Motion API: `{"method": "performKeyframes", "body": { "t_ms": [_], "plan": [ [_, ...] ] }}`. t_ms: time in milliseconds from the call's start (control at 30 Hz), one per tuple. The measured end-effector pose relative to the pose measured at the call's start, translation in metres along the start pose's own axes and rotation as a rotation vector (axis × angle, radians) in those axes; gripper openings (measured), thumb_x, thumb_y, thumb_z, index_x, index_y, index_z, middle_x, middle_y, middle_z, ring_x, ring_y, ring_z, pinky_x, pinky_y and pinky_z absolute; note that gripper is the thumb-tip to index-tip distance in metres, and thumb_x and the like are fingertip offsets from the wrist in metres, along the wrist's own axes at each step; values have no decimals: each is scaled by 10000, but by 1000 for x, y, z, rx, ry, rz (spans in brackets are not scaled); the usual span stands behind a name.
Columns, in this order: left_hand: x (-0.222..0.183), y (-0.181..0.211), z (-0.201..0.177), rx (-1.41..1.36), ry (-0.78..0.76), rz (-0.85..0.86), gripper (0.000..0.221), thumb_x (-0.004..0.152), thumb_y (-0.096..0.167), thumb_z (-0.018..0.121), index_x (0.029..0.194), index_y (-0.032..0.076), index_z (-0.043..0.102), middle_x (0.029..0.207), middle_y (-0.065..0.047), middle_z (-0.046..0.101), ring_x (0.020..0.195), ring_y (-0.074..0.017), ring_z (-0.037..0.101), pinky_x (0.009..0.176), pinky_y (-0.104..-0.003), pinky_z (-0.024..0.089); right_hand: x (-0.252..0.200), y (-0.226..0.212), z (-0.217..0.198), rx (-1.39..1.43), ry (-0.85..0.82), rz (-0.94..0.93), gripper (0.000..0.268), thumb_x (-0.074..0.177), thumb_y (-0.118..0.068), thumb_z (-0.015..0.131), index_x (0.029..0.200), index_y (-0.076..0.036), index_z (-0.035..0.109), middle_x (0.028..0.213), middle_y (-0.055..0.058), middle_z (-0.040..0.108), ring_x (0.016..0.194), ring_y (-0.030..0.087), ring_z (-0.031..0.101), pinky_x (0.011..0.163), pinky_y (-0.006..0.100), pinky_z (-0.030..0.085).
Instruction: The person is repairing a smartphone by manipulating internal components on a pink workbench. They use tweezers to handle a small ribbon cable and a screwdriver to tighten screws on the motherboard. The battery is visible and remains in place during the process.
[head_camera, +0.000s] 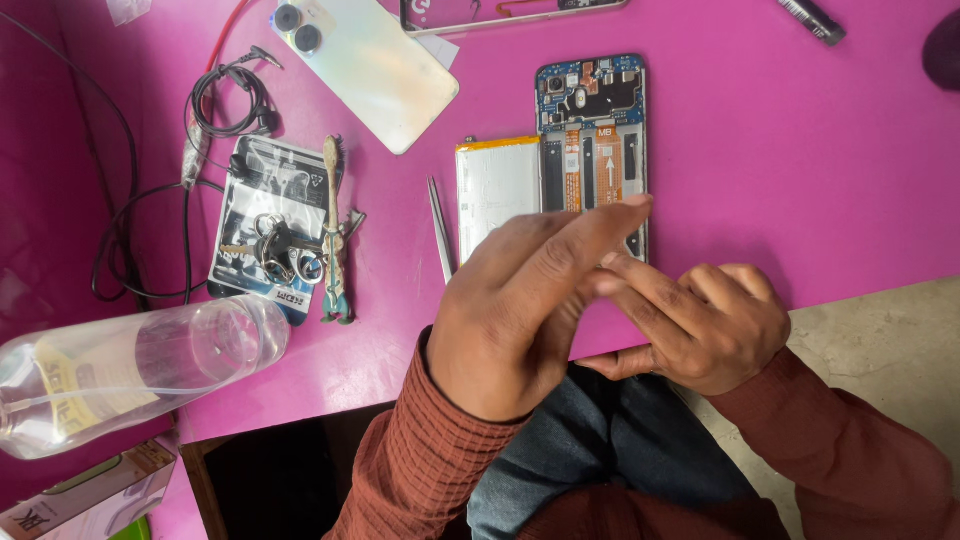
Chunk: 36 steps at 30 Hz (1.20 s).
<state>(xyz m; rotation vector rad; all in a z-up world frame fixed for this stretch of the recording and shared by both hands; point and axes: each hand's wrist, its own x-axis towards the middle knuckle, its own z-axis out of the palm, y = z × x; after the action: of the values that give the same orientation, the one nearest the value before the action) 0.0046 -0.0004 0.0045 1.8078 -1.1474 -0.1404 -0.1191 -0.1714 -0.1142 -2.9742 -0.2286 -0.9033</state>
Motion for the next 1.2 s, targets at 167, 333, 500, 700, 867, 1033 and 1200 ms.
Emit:
{"method": "performKeyframes", "body": {
  "t_ms": [167,333,500,700,867,1033,1200],
  "plan": [
    [1,-2,4,64,19,3,498,936,-123,667,1379,96,604,1079,-58,701,965,-179,702,851,-291,588,0,-3,-3,11,5,21,756,892,-821,534,1116,-159,823,1222,-97,725,572,94,477,542,263,356],
    [6,-2,-5,28,-98,-18,538,871,-104,668,1385,16,567,1047,-103,685,879,-228,667,813,-345,576,-6,-2,3,23,14,14,740,882,-824,535,1030,-152,807,1237,-84,742,553,86,460,522,254,337],
    [-2,-3,8,57,42,-17,435,986,-2,739,1379,116,595,1101,-96,653,921,-175,695,782,-258,605,-14,3,9,-19,-13,-9,811,854,-856,496,1055,-144,828,1184,-88,734,533,90,439,509,265,332],
    [-4,3,1,62,-71,-49,614,844,-150,637,1415,73,602,1100,-91,723,912,-187,711,780,-309,598,-10,-1,4,-5,-28,14,817,884,-849,498,1161,-145,810,1170,-66,725,596,98,486,556,276,352],
    [9,8,-6,132,-35,10,424,918,-23,687,1327,3,579,1162,-160,678,1030,-273,709,842,-349,609,-8,-2,3,-1,-23,13,797,875,-857,514,1102,-139,777,1227,-49,731,597,107,504,560,283,360],
    [22,15,-16,336,-196,-104,274,913,19,702,1175,-41,651,976,-170,700,864,-307,708,710,-388,577,-5,0,0,-1,-1,-7,803,877,-848,521,1190,-157,786,1239,-54,718,592,99,503,557,266,357],
    [34,25,-23,707,-730,-123,377,749,55,647,1097,-88,622,840,-156,652,791,-279,694,633,-364,575,-3,-1,-2,13,-6,10,785,899,-831,535,1200,-149,778,1264,-61,718,623,103,525,587,258,370]
  ]
}}
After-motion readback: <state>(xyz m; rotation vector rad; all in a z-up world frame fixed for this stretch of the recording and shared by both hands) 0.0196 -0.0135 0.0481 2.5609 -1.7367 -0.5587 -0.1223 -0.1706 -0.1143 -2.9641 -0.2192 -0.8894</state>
